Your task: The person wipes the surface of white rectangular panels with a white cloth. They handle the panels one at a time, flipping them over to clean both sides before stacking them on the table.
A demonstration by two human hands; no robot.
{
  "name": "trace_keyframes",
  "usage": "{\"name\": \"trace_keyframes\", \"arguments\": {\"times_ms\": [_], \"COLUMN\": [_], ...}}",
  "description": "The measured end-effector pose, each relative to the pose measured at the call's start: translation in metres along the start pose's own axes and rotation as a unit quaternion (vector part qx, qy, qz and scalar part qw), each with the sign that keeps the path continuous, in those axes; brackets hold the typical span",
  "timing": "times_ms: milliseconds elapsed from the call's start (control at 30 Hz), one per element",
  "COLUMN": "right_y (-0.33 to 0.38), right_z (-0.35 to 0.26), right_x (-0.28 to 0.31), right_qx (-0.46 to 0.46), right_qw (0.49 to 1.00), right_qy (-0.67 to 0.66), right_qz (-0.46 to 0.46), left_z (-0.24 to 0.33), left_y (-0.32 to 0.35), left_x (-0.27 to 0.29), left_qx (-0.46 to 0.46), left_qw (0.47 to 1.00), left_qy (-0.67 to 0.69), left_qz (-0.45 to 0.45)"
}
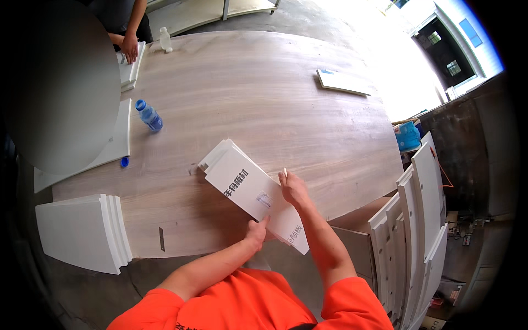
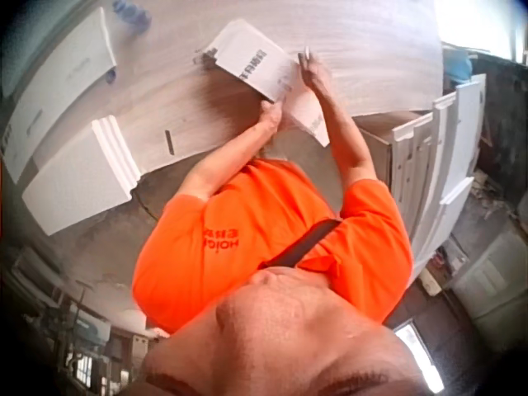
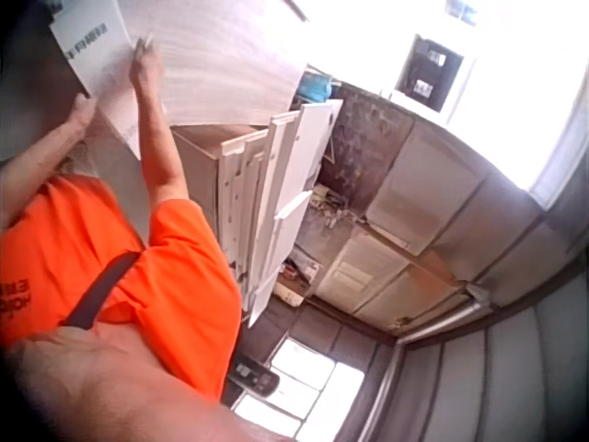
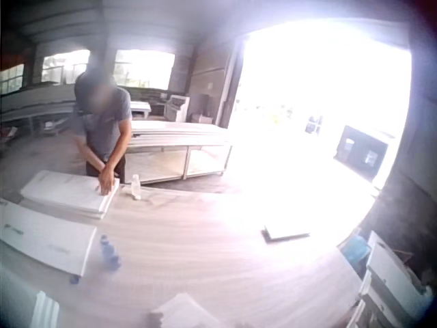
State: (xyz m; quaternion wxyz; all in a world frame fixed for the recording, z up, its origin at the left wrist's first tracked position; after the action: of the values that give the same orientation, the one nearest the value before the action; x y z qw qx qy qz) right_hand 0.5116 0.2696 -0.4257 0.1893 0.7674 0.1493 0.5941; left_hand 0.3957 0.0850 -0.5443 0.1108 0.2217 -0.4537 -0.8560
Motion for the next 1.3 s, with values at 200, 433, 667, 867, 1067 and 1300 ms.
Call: {"name": "trace_keyframes", "arguments": {"times_ms": [200, 433, 667, 867, 1067, 1300], "right_y": [-0.002, -0.034, 0.018, 0.136, 0.187, 0.182], "right_z": [-0.094, -0.231, -0.132, 0.094, 0.141, 0.168], "right_x": [-0.035, -0.04, -0.045, -0.044, -0.103, -0.091], "right_qx": [0.145, 0.375, 0.312, -0.032, -0.188, -0.187], "right_qw": [0.964, 0.905, 0.925, 0.935, 0.898, 0.864], "right_qy": [0.111, 0.108, 0.045, 0.111, -0.243, -0.369], "right_qz": [0.191, 0.166, 0.213, 0.336, 0.315, 0.288], "left_z": [0.122, 0.12, 0.105, 0.251, 0.234, 0.199], "left_y": [-0.008, -0.021, -0.018, 0.027, -0.022, 0.044], "left_x": [0.053, 0.041, 0.047, 0.054, 0.084, 0.11], "left_qx": [-0.286, -0.317, -0.201, -0.527, -0.479, -0.401], "left_qw": [0.956, 0.947, 0.978, 0.722, 0.731, 0.85], "left_qy": [0.0, 0.039, 0.032, -0.419, -0.481, -0.34], "left_qz": [0.062, -0.047, -0.045, 0.158, 0.071, 0.037]}}
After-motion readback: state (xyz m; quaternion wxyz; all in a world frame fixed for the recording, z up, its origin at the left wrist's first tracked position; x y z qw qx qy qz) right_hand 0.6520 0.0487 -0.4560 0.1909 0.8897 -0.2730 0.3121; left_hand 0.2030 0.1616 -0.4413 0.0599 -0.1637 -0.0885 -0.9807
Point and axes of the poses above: each hand's wrist, its own y-axis away from the middle knuckle, its own x-axis out of the back of the hand, z = x × y, the point moved 9 cm from there along -y, towards the middle knuckle, and after that the axes turned 11 degrees about y, right-handed, at the moved point
